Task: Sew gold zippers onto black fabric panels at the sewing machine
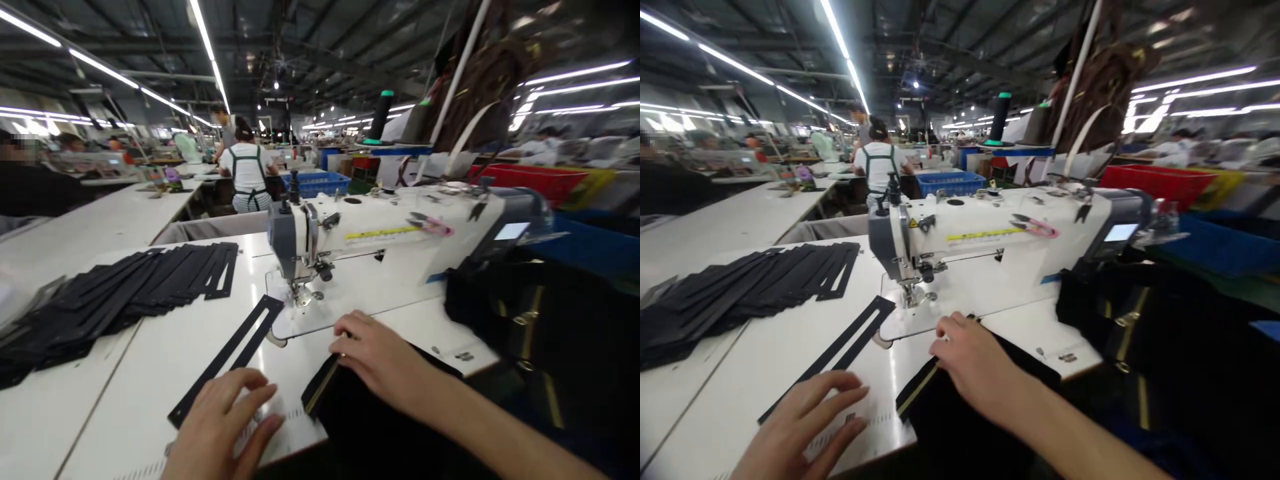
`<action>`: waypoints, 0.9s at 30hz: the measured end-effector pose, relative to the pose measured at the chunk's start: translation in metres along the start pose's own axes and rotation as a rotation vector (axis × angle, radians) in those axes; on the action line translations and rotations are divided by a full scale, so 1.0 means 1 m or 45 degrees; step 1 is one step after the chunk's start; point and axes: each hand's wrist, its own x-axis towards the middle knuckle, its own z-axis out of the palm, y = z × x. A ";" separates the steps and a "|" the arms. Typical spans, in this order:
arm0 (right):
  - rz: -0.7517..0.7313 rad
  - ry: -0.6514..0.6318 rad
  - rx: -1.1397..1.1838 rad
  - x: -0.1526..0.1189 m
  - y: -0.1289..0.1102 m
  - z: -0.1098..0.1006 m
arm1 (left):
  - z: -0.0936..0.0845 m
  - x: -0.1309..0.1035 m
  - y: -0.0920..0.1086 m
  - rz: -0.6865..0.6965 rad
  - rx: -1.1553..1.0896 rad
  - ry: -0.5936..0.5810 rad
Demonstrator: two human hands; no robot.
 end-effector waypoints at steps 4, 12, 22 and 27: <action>-0.011 -0.206 0.270 0.007 0.038 -0.014 | 0.017 0.047 0.047 -0.035 -0.170 -0.141; -0.021 -0.120 0.280 -0.006 0.031 -0.001 | 0.034 0.079 0.048 -0.022 -0.138 -0.479; 0.042 -0.005 0.099 -0.019 0.007 -0.042 | -0.008 0.110 0.054 -0.002 -0.308 -0.495; 0.135 -0.202 0.235 -0.032 0.024 -0.097 | -0.020 0.139 0.058 0.258 -0.323 -0.324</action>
